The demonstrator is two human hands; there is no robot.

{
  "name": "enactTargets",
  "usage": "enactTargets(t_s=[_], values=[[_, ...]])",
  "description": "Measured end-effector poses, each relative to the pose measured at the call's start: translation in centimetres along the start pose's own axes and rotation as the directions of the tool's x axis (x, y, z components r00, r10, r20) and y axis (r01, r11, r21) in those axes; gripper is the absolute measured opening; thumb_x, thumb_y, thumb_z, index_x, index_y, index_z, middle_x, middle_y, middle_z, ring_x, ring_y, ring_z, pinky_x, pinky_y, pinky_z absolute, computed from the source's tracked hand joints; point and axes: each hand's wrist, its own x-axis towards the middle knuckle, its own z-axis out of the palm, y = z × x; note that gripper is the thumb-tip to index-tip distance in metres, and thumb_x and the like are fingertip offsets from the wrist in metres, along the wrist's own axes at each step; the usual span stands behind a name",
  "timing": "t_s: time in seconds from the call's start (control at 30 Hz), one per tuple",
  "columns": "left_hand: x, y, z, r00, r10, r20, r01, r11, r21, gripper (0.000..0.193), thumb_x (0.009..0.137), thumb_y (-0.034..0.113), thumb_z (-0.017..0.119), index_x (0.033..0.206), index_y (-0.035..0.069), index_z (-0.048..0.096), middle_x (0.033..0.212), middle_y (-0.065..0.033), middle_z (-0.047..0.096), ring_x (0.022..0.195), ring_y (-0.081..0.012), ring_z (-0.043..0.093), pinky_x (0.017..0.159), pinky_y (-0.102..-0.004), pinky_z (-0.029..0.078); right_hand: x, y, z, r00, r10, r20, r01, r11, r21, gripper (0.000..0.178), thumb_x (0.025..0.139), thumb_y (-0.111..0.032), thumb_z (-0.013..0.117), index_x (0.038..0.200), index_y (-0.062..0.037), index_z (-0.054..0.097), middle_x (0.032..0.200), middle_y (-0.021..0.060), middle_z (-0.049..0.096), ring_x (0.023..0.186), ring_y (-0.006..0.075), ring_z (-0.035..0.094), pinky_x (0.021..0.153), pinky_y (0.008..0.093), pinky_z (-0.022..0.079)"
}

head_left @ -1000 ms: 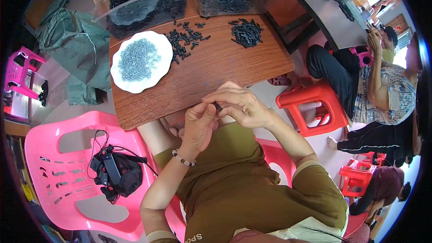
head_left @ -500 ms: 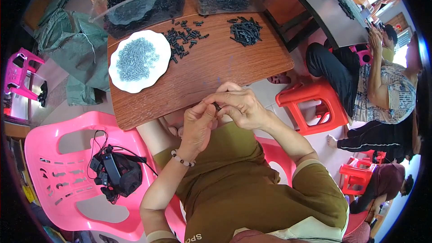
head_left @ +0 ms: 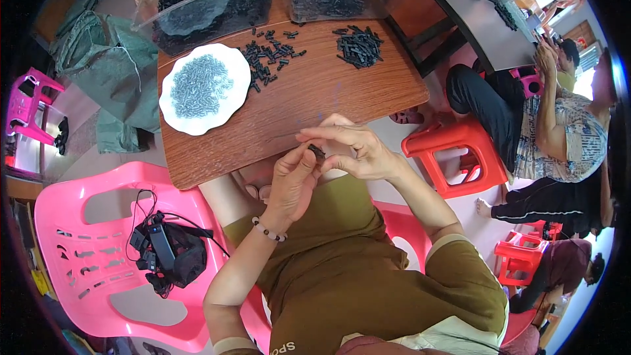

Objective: The person assembles small components by hand by inserting tiny beads into black plastic parts.

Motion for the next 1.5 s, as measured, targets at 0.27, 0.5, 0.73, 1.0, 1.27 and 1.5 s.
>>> enactTargets(t_s=[0.27,0.5,0.73,1.0,1.27,1.5], values=[[0.1,0.4,0.1,1.000,0.007,0.006,-0.007,1.000,-0.014,0.028,0.090,0.019,0.060,0.115,0.007,0.062,0.112,-0.0010,0.062,0.101,-0.0117,0.056,0.086,-0.0271,0.047,0.2,0.4,-0.6,0.997,-0.071,-0.003,0.070,0.988,-0.137,0.057,0.071,-0.025,0.077,0.121,-0.0017,0.060,0.111,0.0072,0.065,0.095,0.0204,0.055,0.088,0.0340,0.043],[0.2,0.4,0.5,0.991,-0.025,-0.131,0.026,1.000,0.005,0.031,0.090,0.019,0.062,0.120,0.009,0.061,0.095,0.0010,0.063,0.086,-0.0087,0.057,0.079,-0.0259,0.047,0.1,0.5,-0.6,0.988,-0.100,-0.117,0.081,0.984,-0.157,0.043,0.072,-0.020,0.078,0.109,-0.0023,0.065,0.102,0.0073,0.066,0.092,0.0201,0.057,0.078,0.0321,0.048],[0.1,0.6,0.8,0.986,-0.037,-0.160,0.035,0.999,-0.014,0.032,0.090,0.019,0.062,0.120,0.006,0.060,0.091,0.0021,0.064,0.082,-0.0065,0.055,0.077,-0.0231,0.045,0.1,0.8,-1.1,0.979,-0.153,-0.132,0.112,0.955,-0.274,0.026,0.071,-0.016,0.079,0.090,-0.0035,0.065,0.090,0.0057,0.065,0.086,0.0203,0.058,0.073,0.0317,0.047],[-0.1,0.5,0.9,0.979,-0.033,-0.200,0.035,0.999,0.008,0.030,0.090,0.021,0.062,0.115,0.005,0.062,0.092,0.0011,0.064,0.082,-0.0071,0.055,0.076,-0.0234,0.045,0.0,1.3,0.0,0.955,-0.223,-0.196,0.158,0.941,-0.299,0.017,0.071,-0.011,0.077,0.080,-0.0046,0.065,0.077,0.0054,0.063,0.075,0.0221,0.057,0.070,0.0334,0.044],[-0.1,-0.4,0.5,0.965,0.017,-0.261,-0.031,0.998,-0.052,0.028,0.090,0.020,0.063,0.112,0.004,0.060,0.096,-0.0017,0.062,0.084,-0.0108,0.056,0.077,-0.0253,0.044,-0.1,0.8,1.0,0.916,-0.351,-0.196,0.220,0.846,-0.485,0.020,0.066,-0.003,0.076,0.082,-0.0025,0.064,0.074,0.0076,0.061,0.072,0.0246,0.055,0.067,0.0347,0.045],[-0.4,0.1,1.6,0.964,0.080,-0.254,-0.091,0.995,-0.032,0.026,0.091,0.018,0.062,0.111,0.002,0.061,0.098,-0.0031,0.065,0.083,-0.0088,0.056,0.081,-0.0245,0.045,-0.1,0.2,1.2,0.949,-0.247,-0.194,0.128,0.868,-0.479,0.020,0.064,-0.006,0.077,0.079,-0.0023,0.063,0.073,0.0089,0.061,0.072,0.0263,0.055,0.067,0.0357,0.043]])
